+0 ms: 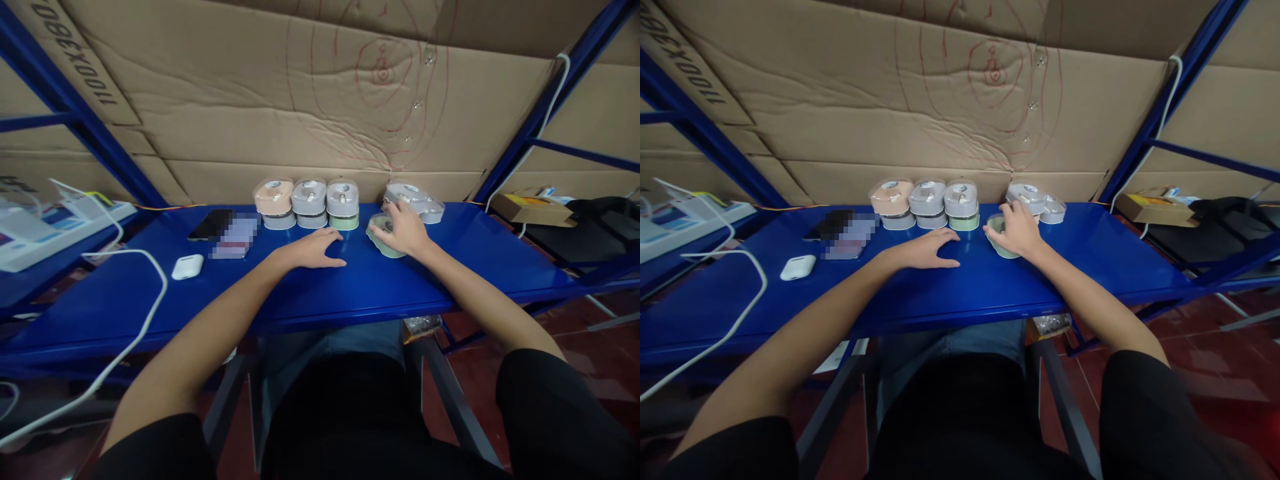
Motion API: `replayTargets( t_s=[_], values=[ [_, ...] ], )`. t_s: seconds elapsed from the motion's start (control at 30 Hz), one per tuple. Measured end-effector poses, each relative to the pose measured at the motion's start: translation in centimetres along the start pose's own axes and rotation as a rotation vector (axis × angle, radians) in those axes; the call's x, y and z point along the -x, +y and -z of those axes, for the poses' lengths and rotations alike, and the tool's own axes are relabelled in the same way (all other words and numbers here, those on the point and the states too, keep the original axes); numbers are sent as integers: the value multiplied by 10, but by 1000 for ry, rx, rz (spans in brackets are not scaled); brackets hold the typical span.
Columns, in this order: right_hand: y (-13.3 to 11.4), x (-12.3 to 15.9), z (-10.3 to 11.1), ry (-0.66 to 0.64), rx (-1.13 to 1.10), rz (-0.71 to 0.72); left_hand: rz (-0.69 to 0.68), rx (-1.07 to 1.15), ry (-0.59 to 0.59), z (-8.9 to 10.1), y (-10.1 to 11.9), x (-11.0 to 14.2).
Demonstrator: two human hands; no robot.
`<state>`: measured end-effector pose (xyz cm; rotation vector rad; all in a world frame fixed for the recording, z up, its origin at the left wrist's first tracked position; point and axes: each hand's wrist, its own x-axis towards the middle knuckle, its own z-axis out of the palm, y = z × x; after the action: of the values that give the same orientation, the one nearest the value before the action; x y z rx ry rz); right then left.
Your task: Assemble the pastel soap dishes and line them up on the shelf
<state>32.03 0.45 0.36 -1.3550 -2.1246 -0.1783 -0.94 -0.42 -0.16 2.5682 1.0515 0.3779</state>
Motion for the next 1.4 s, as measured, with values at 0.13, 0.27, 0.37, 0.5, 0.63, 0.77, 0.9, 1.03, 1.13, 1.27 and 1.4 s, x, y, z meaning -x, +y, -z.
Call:
replayTargets(
  t_s=[0.13,0.27,0.37,0.5,0.63,0.77,0.9,1.03,1.13,1.27,1.4],
  values=[
    [5,4,-4,-159,31,6,13,14,24,-1,2,1],
    [1,2,12,-296,-99,249,53,81,91,-5,3,1],
    [-11,4,26,-383,-289,391,37,154,148,-8,4,-1],
    [-25,13,25,-398,-343,387,-84,274,188,-9,10,-1],
    [-33,18,17,-367,-409,423,-137,350,143,-12,21,-1],
    [-27,11,23,-292,-572,377,-150,394,142,-19,28,-2],
    [4,2,35,-248,-490,176,-156,321,154,-21,34,2],
    [40,-3,39,-315,-262,-30,-183,143,49,-19,45,8],
    [55,-4,35,-439,-223,-32,-183,101,21,-20,51,9],
    [61,-5,27,-450,-194,16,-190,104,39,-19,47,9],
    [66,-4,21,-447,-146,54,-172,128,77,-17,38,7]
  ],
)
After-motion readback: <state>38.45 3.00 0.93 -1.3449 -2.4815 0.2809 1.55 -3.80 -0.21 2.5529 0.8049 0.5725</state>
